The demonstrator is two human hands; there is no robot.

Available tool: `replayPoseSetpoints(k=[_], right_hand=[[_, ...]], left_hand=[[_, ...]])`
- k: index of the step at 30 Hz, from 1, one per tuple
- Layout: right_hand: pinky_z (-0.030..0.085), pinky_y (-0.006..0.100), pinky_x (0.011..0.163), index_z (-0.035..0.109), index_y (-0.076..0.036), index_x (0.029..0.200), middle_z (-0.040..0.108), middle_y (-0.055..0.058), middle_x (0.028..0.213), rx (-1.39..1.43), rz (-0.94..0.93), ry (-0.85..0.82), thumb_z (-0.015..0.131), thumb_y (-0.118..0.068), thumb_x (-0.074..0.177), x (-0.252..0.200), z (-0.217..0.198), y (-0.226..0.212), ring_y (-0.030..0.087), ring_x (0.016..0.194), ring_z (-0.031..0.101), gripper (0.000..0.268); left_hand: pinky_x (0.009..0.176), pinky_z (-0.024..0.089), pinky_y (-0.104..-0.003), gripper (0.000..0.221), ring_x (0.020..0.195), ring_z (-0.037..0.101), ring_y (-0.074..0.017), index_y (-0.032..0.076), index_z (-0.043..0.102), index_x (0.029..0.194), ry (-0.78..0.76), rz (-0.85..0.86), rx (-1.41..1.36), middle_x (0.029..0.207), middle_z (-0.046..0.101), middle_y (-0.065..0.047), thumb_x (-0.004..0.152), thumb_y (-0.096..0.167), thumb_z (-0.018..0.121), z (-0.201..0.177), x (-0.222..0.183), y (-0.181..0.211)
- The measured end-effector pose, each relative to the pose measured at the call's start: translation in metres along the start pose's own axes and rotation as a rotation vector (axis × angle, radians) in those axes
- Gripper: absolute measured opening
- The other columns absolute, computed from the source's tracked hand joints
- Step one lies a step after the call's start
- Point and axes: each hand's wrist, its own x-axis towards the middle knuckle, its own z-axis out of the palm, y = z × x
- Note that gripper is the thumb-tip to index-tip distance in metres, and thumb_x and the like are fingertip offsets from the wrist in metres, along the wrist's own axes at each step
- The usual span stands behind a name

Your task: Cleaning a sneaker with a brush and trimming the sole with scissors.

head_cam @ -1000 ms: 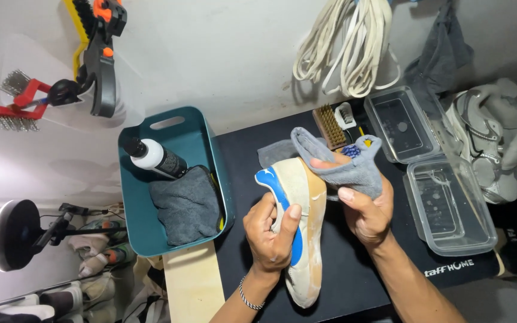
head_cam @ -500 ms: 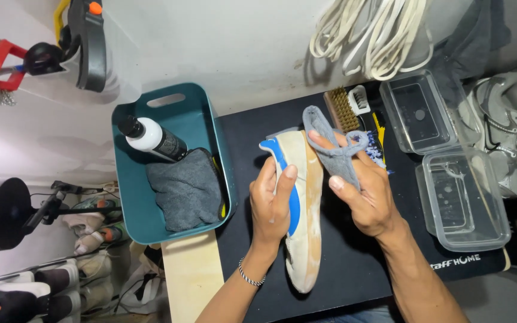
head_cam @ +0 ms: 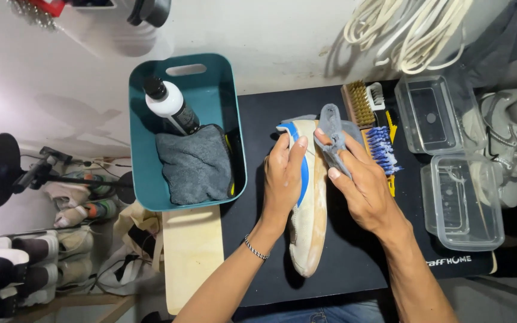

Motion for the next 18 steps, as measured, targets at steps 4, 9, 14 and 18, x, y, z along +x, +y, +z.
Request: replayPoseSetpoints(k=[4, 9, 14, 18], right_hand=[[0.039, 0.055, 0.112, 0.051, 0.0, 0.082, 0.063, 0.022, 0.142, -0.038, -0.011, -0.028, 0.051, -0.019, 0.105, -0.011, 0.003, -0.017, 0.046, 0.142, 0.049, 0.03], [0.035, 0.054, 0.114, 0.048, -0.003, 0.077, 0.066, 0.021, 0.139, -0.039, 0.028, -0.039, 0.05, -0.021, 0.105, -0.038, 0.013, -0.023, 0.046, 0.142, 0.047, 0.033], [0.021, 0.047, 0.129, 0.048, -0.003, 0.151, 0.05, 0.012, 0.158, 0.079, 0.216, -0.128, 0.036, -0.03, 0.103, -0.062, 0.011, -0.028, 0.032, 0.152, 0.033, 0.056], [0.026, 0.045, 0.126, 0.055, -0.006, 0.148, 0.057, 0.009, 0.153, 0.078, 0.269, -0.101, 0.037, -0.034, 0.101, -0.073, 0.014, -0.028, 0.029, 0.145, 0.04, 0.057]], left_hand=[[0.065, 0.049, -0.036, 0.034, 0.064, 0.046, -0.0105, 0.005, 0.055, 0.085, 0.041, 0.004, 0.001, 0.053, 0.048, -0.009, 0.106, 0.033, 0.055, -0.001, -0.003, 0.008], [0.062, 0.048, -0.035, 0.034, 0.062, 0.047, -0.0113, 0.005, 0.054, 0.081, 0.086, 0.03, 0.007, 0.052, 0.046, -0.008, 0.105, 0.029, 0.056, 0.003, -0.003, 0.006], [0.057, 0.029, -0.033, 0.038, 0.058, 0.028, -0.0083, 0.016, 0.029, 0.074, 0.066, -0.01, 0.011, 0.062, 0.028, 0.007, 0.104, 0.032, 0.048, 0.001, -0.008, 0.031], [0.056, 0.028, -0.033, 0.039, 0.058, 0.027, -0.0085, 0.016, 0.029, 0.075, 0.084, 0.008, 0.013, 0.062, 0.027, 0.006, 0.105, 0.033, 0.047, 0.0, -0.01, 0.032]])
